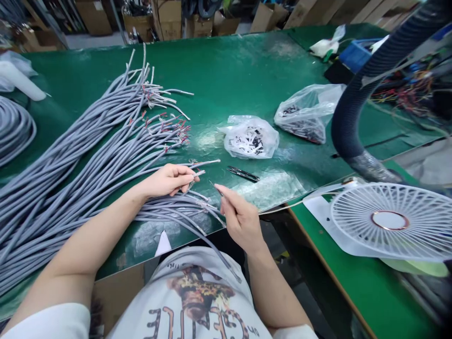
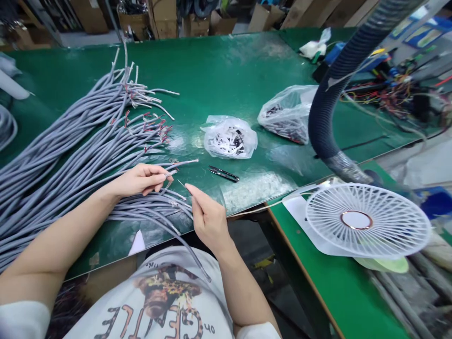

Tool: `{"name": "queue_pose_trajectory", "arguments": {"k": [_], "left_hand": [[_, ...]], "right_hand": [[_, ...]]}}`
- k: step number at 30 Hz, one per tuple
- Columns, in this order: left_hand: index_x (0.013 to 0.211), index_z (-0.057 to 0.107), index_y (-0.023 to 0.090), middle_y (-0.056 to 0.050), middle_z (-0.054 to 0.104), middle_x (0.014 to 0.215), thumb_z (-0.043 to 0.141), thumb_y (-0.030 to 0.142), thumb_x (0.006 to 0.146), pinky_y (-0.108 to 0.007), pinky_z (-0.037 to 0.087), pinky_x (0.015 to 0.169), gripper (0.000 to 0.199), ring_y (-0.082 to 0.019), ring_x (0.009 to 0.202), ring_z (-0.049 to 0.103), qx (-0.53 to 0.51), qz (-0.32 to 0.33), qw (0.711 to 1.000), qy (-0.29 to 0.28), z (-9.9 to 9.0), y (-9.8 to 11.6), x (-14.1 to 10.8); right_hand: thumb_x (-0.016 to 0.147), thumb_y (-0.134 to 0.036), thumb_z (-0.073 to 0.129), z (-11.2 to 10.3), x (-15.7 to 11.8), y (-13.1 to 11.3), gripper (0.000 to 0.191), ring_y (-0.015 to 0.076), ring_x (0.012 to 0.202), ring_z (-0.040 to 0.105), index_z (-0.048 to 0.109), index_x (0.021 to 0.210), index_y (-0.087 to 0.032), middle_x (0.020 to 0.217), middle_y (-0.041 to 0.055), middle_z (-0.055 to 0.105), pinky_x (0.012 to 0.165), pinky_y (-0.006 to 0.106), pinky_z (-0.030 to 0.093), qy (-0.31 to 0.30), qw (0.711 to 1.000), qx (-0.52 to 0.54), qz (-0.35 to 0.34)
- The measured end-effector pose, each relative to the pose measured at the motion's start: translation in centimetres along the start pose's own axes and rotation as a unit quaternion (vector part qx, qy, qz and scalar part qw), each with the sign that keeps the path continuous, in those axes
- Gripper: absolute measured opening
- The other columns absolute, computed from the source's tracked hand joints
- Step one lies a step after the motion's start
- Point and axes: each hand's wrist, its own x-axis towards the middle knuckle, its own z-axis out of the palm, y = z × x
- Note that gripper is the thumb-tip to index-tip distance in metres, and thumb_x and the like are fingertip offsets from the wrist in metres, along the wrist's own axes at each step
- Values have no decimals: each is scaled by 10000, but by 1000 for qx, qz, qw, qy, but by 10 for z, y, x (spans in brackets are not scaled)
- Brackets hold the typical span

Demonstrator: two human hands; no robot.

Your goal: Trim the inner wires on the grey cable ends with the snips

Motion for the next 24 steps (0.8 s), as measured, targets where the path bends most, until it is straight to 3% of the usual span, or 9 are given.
{"name": "queue_pose_trajectory", "arguments": {"k": [7,24], "left_hand": [[971,655,92,38,491,544,522,395,853,-185,333,499,351,-62,485,410,3,48,998,41,4,-9,6],[982,666,106,20,535,610,479,388,866,-179,332,494,357,-59,492,405,29,44,998,23,1,-10,7]], "right_hand": [[940,-213,381,12,14,9,416,169,854,654,550,1319,-240,950,66,694,787,304,522,-31,998,-63,1],[928,-189,400,22,27,10,376,106,653,613,604,1243,-184,875,42,691,687,251,512,-28,999,-25,0]]}}
